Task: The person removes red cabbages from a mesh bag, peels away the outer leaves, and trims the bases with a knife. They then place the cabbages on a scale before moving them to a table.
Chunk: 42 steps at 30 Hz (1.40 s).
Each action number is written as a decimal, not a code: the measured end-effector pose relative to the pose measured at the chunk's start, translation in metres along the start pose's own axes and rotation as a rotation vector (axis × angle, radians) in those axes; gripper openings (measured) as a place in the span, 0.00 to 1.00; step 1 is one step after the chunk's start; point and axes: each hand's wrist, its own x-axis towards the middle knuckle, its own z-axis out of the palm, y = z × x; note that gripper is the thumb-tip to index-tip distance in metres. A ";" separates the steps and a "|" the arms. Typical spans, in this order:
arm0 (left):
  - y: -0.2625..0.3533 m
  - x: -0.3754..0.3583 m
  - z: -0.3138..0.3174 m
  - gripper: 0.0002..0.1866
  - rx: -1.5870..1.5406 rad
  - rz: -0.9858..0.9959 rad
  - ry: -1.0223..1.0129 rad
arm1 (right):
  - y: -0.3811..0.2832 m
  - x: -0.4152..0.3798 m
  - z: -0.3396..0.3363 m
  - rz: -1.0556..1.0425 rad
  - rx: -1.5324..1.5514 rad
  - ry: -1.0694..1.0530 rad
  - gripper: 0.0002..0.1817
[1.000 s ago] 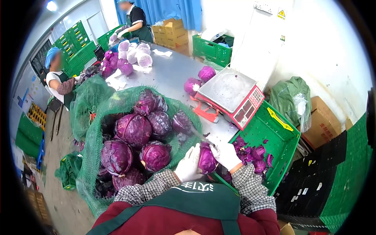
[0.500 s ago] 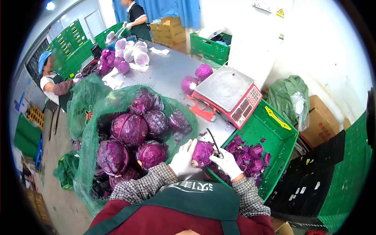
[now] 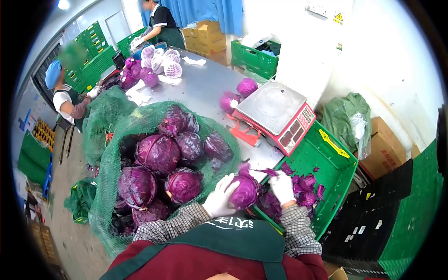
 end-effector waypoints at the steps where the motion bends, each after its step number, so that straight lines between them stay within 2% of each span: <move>1: -0.007 -0.007 0.005 0.50 -0.054 0.034 0.070 | 0.026 -0.003 -0.004 0.119 0.039 0.047 0.12; 2: -0.015 -0.014 0.010 0.51 -0.106 0.058 0.144 | 0.057 -0.010 -0.008 0.241 0.075 0.092 0.12; 4: -0.022 -0.019 0.007 0.54 -0.147 0.067 0.156 | 0.115 -0.027 -0.022 0.259 0.207 0.061 0.16; 5: -0.027 -0.021 0.008 0.55 -0.150 0.071 0.146 | 0.122 -0.034 -0.018 0.320 0.302 0.096 0.24; 6: -0.027 -0.020 0.007 0.55 -0.145 0.059 0.144 | 0.071 -0.032 -0.043 0.405 0.441 -0.060 0.31; 10: -0.026 -0.014 0.002 0.58 -0.156 0.012 0.083 | -0.060 -0.028 -0.049 0.373 0.655 -0.413 0.33; 12: -0.027 -0.014 -0.005 0.59 -0.186 0.028 0.038 | -0.085 -0.027 -0.039 0.357 0.628 -0.598 0.31; 13: -0.025 -0.015 -0.010 0.55 -0.201 0.035 0.027 | -0.085 -0.027 -0.026 0.433 0.626 -0.627 0.30; 16: -0.017 -0.005 -0.026 0.50 -0.247 -0.142 -0.029 | -0.085 -0.025 -0.021 0.178 0.497 -0.558 0.29; 18: -0.009 0.010 -0.027 0.48 -0.245 -0.191 0.035 | -0.085 -0.027 -0.020 0.121 0.481 -0.577 0.29; 20: -0.009 0.015 -0.011 0.47 -0.164 -0.174 0.071 | -0.079 -0.025 -0.017 0.064 0.445 -0.584 0.29; 21: -0.008 0.016 -0.008 0.52 -0.227 -0.270 -0.034 | -0.081 -0.023 -0.020 0.058 0.368 -0.619 0.28; 22: -0.006 0.016 -0.008 0.53 -0.244 -0.292 -0.044 | -0.075 -0.025 -0.015 0.033 0.355 -0.582 0.27; 24: -0.007 0.013 -0.004 0.53 -0.283 -0.250 -0.006 | -0.079 -0.026 -0.018 -0.060 0.370 -0.538 0.26; 25: -0.007 0.012 -0.006 0.53 -0.299 -0.234 0.010 | -0.057 -0.032 0.003 -0.090 0.472 -0.471 0.22; 28: -0.002 0.006 -0.008 0.53 -0.303 -0.227 0.049 | -0.074 -0.025 -0.006 -0.068 0.149 -0.368 0.19; 29: -0.003 0.004 -0.007 0.53 -0.295 -0.224 0.055 | -0.062 -0.025 0.008 -0.098 0.194 -0.227 0.19; 30: -0.006 -0.001 -0.007 0.53 -0.311 -0.184 0.077 | -0.054 -0.020 0.012 -0.066 0.161 -0.185 0.17; 32: -0.014 -0.012 -0.004 0.54 -0.345 -0.110 0.127 | 0.015 -0.018 0.037 -0.072 0.088 -0.002 0.16; 34: -0.023 -0.025 -0.004 0.56 -0.376 -0.179 0.108 | 0.072 -0.025 0.013 0.189 0.724 -0.056 0.15; 35: -0.028 -0.027 -0.005 0.57 -0.433 -0.235 0.101 | 0.096 -0.031 -0.006 0.301 0.739 -0.012 0.18; 37: -0.029 -0.026 -0.010 0.58 -0.540 -0.301 0.064 | 0.122 -0.046 -0.032 0.449 0.499 0.051 0.26; 38: -0.030 -0.024 -0.010 0.58 -0.483 -0.279 0.039 | 0.129 -0.052 -0.040 0.471 0.249 0.079 0.31; 39: -0.028 -0.021 -0.010 0.57 -0.434 -0.245 0.031 | 0.078 -0.046 -0.064 0.546 0.046 -0.086 0.39; 40: -0.025 -0.017 -0.011 0.57 -0.382 -0.210 0.023 | 0.070 -0.043 -0.055 0.250 0.157 -0.063 0.39; 42: -0.017 -0.010 -0.009 0.56 -0.304 -0.130 0.021 | -0.045 -0.031 -0.050 0.466 0.648 -0.134 0.24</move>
